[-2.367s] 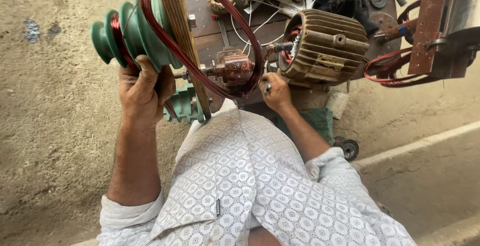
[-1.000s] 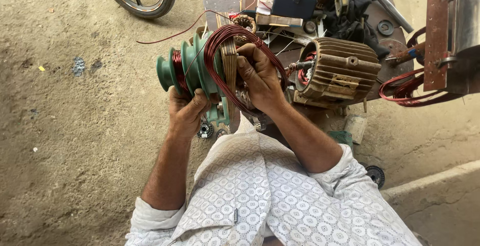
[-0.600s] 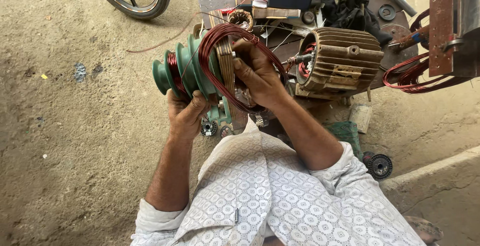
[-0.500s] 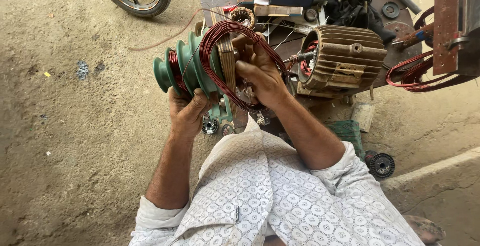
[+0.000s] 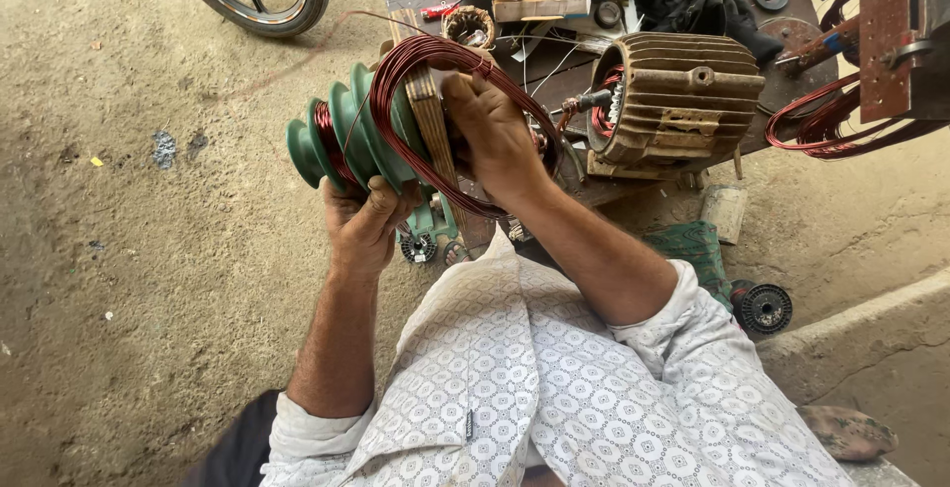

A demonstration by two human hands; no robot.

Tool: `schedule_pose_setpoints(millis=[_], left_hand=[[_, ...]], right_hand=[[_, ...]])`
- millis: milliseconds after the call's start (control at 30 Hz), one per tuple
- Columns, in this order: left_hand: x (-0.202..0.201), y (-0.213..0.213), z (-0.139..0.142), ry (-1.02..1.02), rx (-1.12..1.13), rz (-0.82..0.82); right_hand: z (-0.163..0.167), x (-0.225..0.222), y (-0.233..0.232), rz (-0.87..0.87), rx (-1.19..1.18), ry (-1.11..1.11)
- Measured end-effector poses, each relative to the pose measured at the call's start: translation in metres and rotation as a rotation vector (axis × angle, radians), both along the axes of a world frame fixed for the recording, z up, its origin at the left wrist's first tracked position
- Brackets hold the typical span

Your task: The person winds copper wire onto a green plastic bobbin using a manual winding machine, then removes the bobbin and places the wound coil onto a metal frame. The person also handles a spool of copper wire and a wrench during the process.

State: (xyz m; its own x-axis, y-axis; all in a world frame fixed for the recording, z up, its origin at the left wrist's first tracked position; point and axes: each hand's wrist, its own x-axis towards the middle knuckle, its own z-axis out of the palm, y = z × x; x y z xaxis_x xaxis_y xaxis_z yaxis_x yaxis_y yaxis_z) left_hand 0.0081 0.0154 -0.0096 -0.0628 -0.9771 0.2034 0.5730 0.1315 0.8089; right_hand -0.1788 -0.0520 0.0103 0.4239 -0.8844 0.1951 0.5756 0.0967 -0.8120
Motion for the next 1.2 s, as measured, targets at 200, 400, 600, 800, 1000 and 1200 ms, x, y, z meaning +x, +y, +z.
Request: schedule_pose_setpoints(millis=[200, 400, 600, 800, 1000, 1200], left_hand=[[-0.002, 0.001, 0.0, 0.019, -0.015, -0.015], [-0.004, 0.002, 0.001, 0.036, 0.011, -0.004], [-0.005, 0.002, 0.001, 0.034, 0.02, -0.012], [-0.008, 0.002, 0.003, 0.031, 0.019, -0.009], [-0.01, -0.001, 0.003, 0.05, 0.012, -0.041], [-0.012, 0.001, 0.002, 0.029, 0.033, -0.03]], right_hand=[[-0.015, -0.003, -0.002, -0.077, 0.061, 0.148], [-0.001, -0.002, 0.002, -0.114, 0.152, 0.143], [-0.006, -0.011, 0.007, -0.104, 0.083, 0.088], [-0.011, -0.007, 0.003, -0.104, 0.005, 0.087], [0.015, -0.007, 0.002, -0.158, 0.065, 0.146], [0.02, -0.015, 0.007, -0.182, 0.029, 0.206]])
